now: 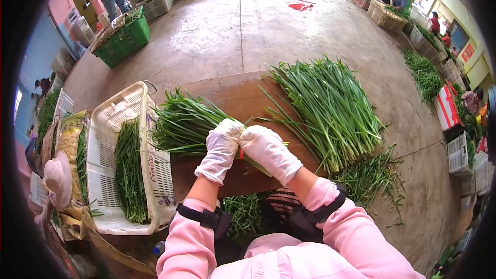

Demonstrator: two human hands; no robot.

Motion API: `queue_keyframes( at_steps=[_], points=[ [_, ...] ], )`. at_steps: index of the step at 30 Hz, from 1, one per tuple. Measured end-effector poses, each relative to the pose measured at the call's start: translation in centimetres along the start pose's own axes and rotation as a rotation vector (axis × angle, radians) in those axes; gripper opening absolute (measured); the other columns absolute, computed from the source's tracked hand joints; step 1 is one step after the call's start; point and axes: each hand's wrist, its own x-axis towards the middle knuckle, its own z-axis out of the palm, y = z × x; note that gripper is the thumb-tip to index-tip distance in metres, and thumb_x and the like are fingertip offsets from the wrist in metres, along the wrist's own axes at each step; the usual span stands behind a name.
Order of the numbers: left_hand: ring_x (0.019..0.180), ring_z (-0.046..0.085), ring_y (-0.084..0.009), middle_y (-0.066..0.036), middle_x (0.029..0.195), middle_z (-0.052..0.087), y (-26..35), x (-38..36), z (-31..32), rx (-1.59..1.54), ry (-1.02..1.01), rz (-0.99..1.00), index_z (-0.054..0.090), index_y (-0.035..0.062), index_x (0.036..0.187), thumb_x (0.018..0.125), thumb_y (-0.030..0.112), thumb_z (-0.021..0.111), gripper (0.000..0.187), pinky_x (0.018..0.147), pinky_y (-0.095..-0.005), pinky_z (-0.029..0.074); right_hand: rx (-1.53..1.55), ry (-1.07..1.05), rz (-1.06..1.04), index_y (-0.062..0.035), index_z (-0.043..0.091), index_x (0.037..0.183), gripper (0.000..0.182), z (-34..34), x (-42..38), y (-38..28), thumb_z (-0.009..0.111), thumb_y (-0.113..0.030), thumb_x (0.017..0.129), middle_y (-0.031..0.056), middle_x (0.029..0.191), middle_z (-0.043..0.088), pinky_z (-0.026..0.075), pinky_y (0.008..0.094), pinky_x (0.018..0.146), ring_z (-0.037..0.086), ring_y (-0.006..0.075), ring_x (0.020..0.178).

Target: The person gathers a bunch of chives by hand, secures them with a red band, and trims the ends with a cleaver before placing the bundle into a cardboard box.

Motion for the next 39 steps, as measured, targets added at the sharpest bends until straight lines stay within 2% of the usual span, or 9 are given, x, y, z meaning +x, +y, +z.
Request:
queue_keyframes(
  at_steps=[3, 6, 11, 14, 20, 23, 28, 29, 39],
  points=[
    [0.077, 0.069, -0.0226, -0.007, 0.081, 0.072, -0.9, 1.7, -1.3, -0.055, -0.304, 0.056, 0.078, 0.0112, 0.098, 0.089, 0.016, 0.071, 0.012, 0.072, -0.0330, 0.054, -0.217, 0.122, -0.247, -0.0080, 0.071, 0.081, 0.017, 0.9, -1.0, 0.0, 0.064, -0.022, 0.086, 0.0159, 0.084, 0.070, 0.054, 0.0488, 0.073, 0.067, 0.0403, 0.079],
    [0.074, 0.066, -0.0112, -0.003, 0.081, 0.073, -1.1, 3.2, -4.5, -0.942, -0.357, -0.606, 0.077, 0.0093, 0.104, 0.097, 0.033, 0.065, 0.027, 0.065, -0.0281, 0.049, -0.170, 0.047, -0.066, -0.0077, 0.073, 0.081, 0.022, -2.4, 0.1, -0.2, 0.063, -0.024, 0.093, 0.0163, 0.079, 0.070, 0.053, 0.0455, 0.067, 0.068, 0.0373, 0.073],
    [0.124, 0.056, -0.0331, -0.023, 0.149, 0.049, 2.3, 1.9, -6.1, -1.382, -0.262, -0.101, 0.037, 0.0047, 0.156, 0.088, 0.085, 0.044, 0.106, 0.105, -0.0447, 0.046, -0.636, 0.230, -0.303, -0.0061, 0.073, 0.088, 0.035, -3.0, 1.7, -3.9, 0.063, -0.039, 0.095, 0.0162, 0.080, 0.070, 0.053, 0.0478, 0.065, 0.066, 0.0383, 0.069],
    [0.136, 0.047, -0.0353, -0.022, 0.159, 0.038, 4.7, 1.4, -5.4, -1.528, -0.360, -0.158, 0.019, 0.0054, 0.162, 0.085, 0.091, 0.031, 0.116, 0.112, -0.0488, 0.040, 0.037, 0.066, -0.319, -0.0126, 0.069, 0.108, 0.017, -1.1, 0.0, -5.6, 0.061, -0.015, 0.093, 0.0178, 0.086, 0.070, 0.055, 0.0432, 0.072, 0.070, 0.0318, 0.081],
    [0.151, 0.025, -0.0408, -0.021, 0.167, 0.018, 4.1, -0.1, -5.0, -1.603, -0.380, -0.241, 0.018, 0.0159, 0.164, 0.087, 0.089, 0.037, 0.108, 0.115, -0.0591, 0.035, 0.840, 0.005, -0.268, -0.0044, 0.069, 0.101, 0.015, 3.9, -1.2, -4.3, 0.069, -0.018, 0.095, 0.0086, 0.083, 0.066, 0.051, 0.0301, 0.073, 0.063, 0.0194, 0.079],
    [0.155, 0.012, -0.0404, -0.018, 0.170, 0.003, 4.5, -1.3, -5.7, -1.649, -0.279, -0.208, 0.015, 0.0207, 0.165, 0.092, 0.082, 0.040, 0.099, 0.122, -0.0607, 0.022, -0.010, 0.021, -0.518, -0.0070, 0.069, 0.097, 0.015, 3.9, -2.3, -6.2, 0.072, -0.022, 0.095, 0.0020, 0.086, 0.067, 0.050, 0.0286, 0.069, 0.064, 0.0138, 0.079],
    [0.100, 0.068, -0.0221, -0.013, 0.115, 0.072, 3.1, -1.3, -7.0, -1.274, -0.247, -0.332, 0.065, 0.0032, 0.123, 0.105, 0.031, 0.058, 0.034, 0.091, -0.0352, 0.055, 0.960, -0.384, -0.027, -0.0057, 0.071, 0.100, 0.009, 1.1, -2.7, -4.5, 0.062, -0.008, 0.098, 0.0024, 0.085, 0.069, 0.053, 0.0258, 0.065, 0.065, 0.0118, 0.071],
    [0.090, 0.067, -0.0186, -0.010, 0.103, 0.071, 1.6, -1.1, -6.6, -1.218, -0.125, -0.227, 0.067, 0.0042, 0.115, 0.105, 0.031, 0.059, 0.030, 0.082, -0.0320, 0.054, 0.554, -0.285, -0.364, -0.0040, 0.071, 0.100, 0.011, -1.8, -1.2, -4.6, 0.061, -0.007, 0.099, -0.0006, 0.087, 0.069, 0.053, 0.0260, 0.065, 0.066, 0.0107, 0.073],
    [0.072, 0.052, -0.0091, 0.003, 0.084, 0.059, 8.9, -3.6, -5.6, -0.593, -0.395, -0.099, 0.065, 0.0070, 0.100, 0.094, 0.026, 0.073, 0.021, 0.067, -0.0257, 0.044, 1.692, -0.054, 0.043, -0.0095, 0.037, 0.157, 0.077, -1.3, 1.6, -2.7, 0.047, -0.063, 0.102, 0.0088, 0.152, 0.048, 0.035, 0.0353, 0.116, 0.044, 0.0188, 0.138]
  ],
)
